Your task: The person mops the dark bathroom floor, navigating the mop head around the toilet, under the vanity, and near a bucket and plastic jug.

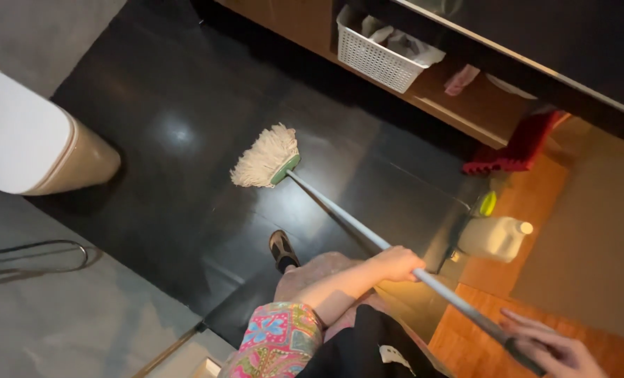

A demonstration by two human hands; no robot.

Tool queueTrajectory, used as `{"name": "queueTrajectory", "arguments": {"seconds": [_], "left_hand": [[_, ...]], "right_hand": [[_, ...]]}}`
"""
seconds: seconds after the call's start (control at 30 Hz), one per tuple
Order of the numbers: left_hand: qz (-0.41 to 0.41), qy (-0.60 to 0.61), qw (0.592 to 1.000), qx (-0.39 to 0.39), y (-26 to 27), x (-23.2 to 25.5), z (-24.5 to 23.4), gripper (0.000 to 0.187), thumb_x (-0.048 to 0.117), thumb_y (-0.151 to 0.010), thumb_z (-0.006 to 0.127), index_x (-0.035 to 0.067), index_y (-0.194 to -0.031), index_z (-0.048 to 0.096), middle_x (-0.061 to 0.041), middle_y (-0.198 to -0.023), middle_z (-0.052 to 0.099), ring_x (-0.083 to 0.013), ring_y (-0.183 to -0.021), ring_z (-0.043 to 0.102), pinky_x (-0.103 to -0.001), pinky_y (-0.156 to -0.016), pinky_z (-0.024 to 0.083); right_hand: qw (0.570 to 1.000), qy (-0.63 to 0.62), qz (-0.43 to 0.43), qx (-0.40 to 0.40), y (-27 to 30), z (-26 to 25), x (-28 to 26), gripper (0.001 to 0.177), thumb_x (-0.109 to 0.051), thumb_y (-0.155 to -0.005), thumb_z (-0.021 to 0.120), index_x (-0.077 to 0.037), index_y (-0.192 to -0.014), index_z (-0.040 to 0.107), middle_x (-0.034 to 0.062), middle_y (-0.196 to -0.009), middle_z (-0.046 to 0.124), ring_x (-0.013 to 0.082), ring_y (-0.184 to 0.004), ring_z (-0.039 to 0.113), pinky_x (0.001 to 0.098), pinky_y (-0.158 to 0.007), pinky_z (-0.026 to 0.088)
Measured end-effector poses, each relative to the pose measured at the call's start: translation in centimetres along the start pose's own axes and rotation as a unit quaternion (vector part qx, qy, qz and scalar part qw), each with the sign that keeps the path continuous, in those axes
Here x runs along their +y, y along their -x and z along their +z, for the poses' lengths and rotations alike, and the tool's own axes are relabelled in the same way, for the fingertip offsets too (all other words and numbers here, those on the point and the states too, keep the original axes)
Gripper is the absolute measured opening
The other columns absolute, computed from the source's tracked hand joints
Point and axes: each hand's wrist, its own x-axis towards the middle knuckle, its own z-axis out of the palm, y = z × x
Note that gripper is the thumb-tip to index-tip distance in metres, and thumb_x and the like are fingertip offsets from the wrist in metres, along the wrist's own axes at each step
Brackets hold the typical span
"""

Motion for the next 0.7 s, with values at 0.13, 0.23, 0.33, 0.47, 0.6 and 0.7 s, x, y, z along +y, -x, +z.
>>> {"name": "queueTrajectory", "arguments": {"seconds": [0.13, 0.23, 0.33, 0.47, 0.6, 0.7], "left_hand": [[0.029, -0.027, 0.998, -0.042, 1.8, -1.1, 2.5, 0.016, 0.033, -0.080, 0.076, 0.019, -0.086, 0.071, -0.007, -0.083, 0.074, -0.0329, -0.084, 0.072, -0.048, -0.075, 0.056], [0.039, -0.021, 0.997, -0.069, 2.5, -1.5, 2.4, 0.014, 0.031, -0.079, 0.075, 0.020, -0.087, 0.071, -0.006, -0.083, 0.075, -0.0314, -0.084, 0.073, -0.047, -0.075, 0.057], [0.027, -0.013, 0.995, -0.098, 2.9, -4.2, 1.2, 0.012, 0.028, -0.078, 0.075, 0.022, -0.088, 0.073, -0.005, -0.084, 0.075, -0.0306, -0.084, 0.073, -0.046, -0.075, 0.057], [-0.039, -0.101, 0.981, -0.159, 3.8, -10.2, -2.8, 0.003, 0.028, -0.084, 0.073, 0.026, -0.085, 0.075, -0.001, -0.083, 0.075, -0.0282, -0.089, 0.072, -0.047, -0.090, 0.051], [-0.118, -0.178, 0.974, -0.077, 7.0, -17.4, -12.4, 0.011, 0.031, -0.077, 0.076, 0.026, -0.087, 0.074, 0.000, -0.100, 0.073, -0.0278, -0.112, 0.063, -0.058, -0.093, 0.044], [-0.307, -0.119, 0.936, 0.123, 7.9, -26.4, -17.3, 0.021, 0.027, -0.080, 0.078, 0.024, -0.101, 0.077, -0.011, -0.135, 0.061, -0.0385, -0.137, 0.048, -0.061, -0.106, 0.041]], "right_hand": [[0.793, 0.422, 0.436, 0.056, -2.8, 6.1, 0.0, 0.065, -0.027, -0.086, 0.072, -0.032, -0.148, 0.055, 0.0113, -0.118, 0.078, 0.0305, -0.098, 0.075, 0.0421, -0.094, 0.059], [0.744, 0.495, 0.449, -0.016, -3.4, 8.8, 2.7, 0.072, -0.036, -0.087, 0.073, -0.043, -0.152, 0.043, 0.0082, -0.117, 0.079, 0.0241, -0.109, 0.077, 0.0379, -0.103, 0.058], [0.776, 0.480, 0.408, -0.018, -5.2, 9.1, 6.6, 0.077, -0.036, -0.086, 0.074, -0.044, -0.154, 0.039, 0.0081, -0.120, 0.075, 0.0289, -0.112, 0.073, 0.0411, -0.102, 0.056], [0.809, 0.430, 0.401, 0.014, -13.2, 12.7, 7.4, 0.071, -0.035, -0.089, 0.073, -0.043, -0.152, 0.044, 0.0116, -0.120, 0.074, 0.0331, -0.109, 0.073, 0.0431, -0.094, 0.057], [0.890, 0.316, 0.315, 0.098, -26.9, 16.1, 10.2, 0.063, -0.028, -0.085, 0.077, -0.033, -0.143, 0.054, 0.0138, -0.112, 0.079, 0.0255, -0.090, 0.076, 0.0385, -0.079, 0.060], [0.884, 0.316, 0.333, 0.092, -41.1, 19.9, 6.9, 0.067, -0.020, -0.086, 0.074, -0.036, -0.147, 0.053, 0.0172, -0.100, 0.075, 0.0237, -0.082, 0.074, 0.0370, -0.078, 0.058]]}}
